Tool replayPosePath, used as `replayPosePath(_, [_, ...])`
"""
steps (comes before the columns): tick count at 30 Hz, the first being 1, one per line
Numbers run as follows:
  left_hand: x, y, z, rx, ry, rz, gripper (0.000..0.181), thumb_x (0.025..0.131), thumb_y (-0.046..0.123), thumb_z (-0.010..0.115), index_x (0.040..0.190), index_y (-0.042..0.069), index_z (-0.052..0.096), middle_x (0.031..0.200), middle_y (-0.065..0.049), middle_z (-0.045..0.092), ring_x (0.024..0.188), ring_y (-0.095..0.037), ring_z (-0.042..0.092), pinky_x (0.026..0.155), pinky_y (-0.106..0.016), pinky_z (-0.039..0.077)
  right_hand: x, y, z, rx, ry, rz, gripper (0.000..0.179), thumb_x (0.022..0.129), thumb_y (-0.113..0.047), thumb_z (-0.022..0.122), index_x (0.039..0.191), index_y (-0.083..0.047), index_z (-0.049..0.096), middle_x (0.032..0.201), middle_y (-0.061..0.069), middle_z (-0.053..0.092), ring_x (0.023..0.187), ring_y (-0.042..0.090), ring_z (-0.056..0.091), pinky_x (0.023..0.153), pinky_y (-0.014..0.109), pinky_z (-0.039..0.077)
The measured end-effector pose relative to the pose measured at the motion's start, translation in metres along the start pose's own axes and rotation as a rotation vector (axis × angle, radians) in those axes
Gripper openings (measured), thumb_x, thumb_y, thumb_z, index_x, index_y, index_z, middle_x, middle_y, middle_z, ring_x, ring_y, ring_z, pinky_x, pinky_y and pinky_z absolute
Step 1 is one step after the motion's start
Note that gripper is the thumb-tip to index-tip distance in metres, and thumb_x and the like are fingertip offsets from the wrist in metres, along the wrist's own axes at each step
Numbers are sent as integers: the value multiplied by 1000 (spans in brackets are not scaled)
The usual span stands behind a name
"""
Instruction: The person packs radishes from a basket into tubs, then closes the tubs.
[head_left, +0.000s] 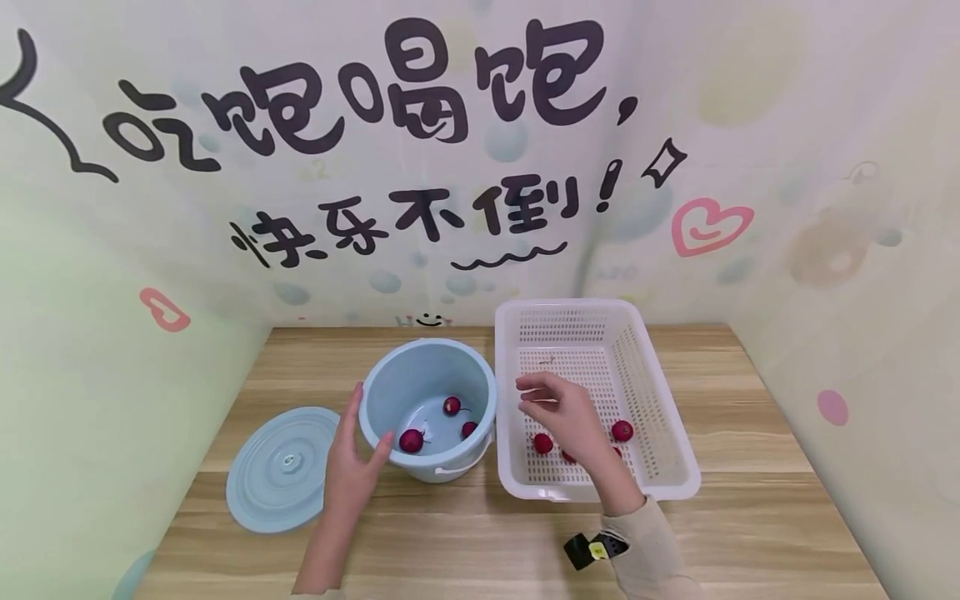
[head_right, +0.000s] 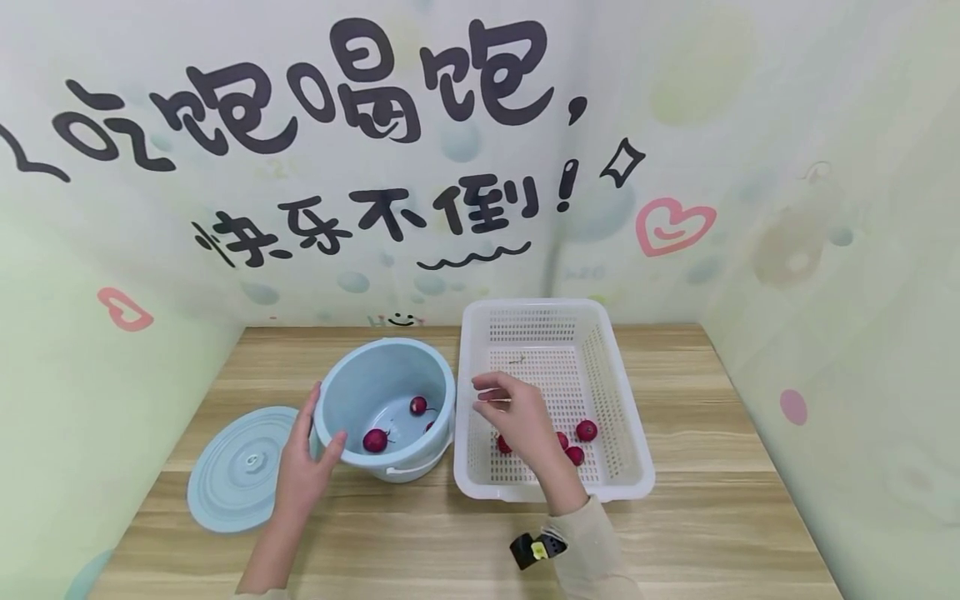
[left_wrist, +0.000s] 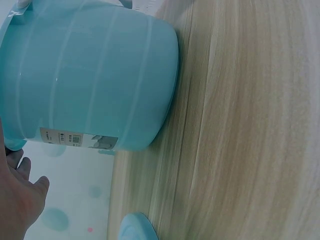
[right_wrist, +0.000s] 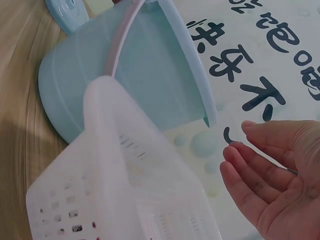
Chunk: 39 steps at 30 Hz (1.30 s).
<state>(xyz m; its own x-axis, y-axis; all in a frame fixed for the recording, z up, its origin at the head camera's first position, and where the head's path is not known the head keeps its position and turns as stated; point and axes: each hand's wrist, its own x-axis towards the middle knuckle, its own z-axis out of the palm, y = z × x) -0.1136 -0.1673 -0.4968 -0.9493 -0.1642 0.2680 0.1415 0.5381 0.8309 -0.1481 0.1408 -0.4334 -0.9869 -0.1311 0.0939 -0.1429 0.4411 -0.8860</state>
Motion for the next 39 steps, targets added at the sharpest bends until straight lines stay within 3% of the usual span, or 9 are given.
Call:
replayPosePath(20, [-1,-3,0,-13,15,26,81,88,19,70,158,22,28,162,-8,35,149,-34,34,119,-61,33,-4,38,-4,21,14,53,26,88,-3,71,115,-2,70,115,17,72,104,31,71,92,38,61])
replayPosePath(33, [0,-1,-1,-16,27,42,82,86,17,71,158,20,30,161,-8,36,149,-33,35,120,-59,32,-4,65,3,-43,-18,219,27,89,-7,70,116,-4,69,122,19,69,118,39,64,98,49,56])
replayPosePath(39, [0,0,0,-10,23,33,82,87,17,71,158,20,30,162,-9,36,148,-34,34,119,-60,32,-1,74,8,-97,-94,285,35,89,-9,70,124,-7,66,132,17,65,126,41,58,104,55,51])
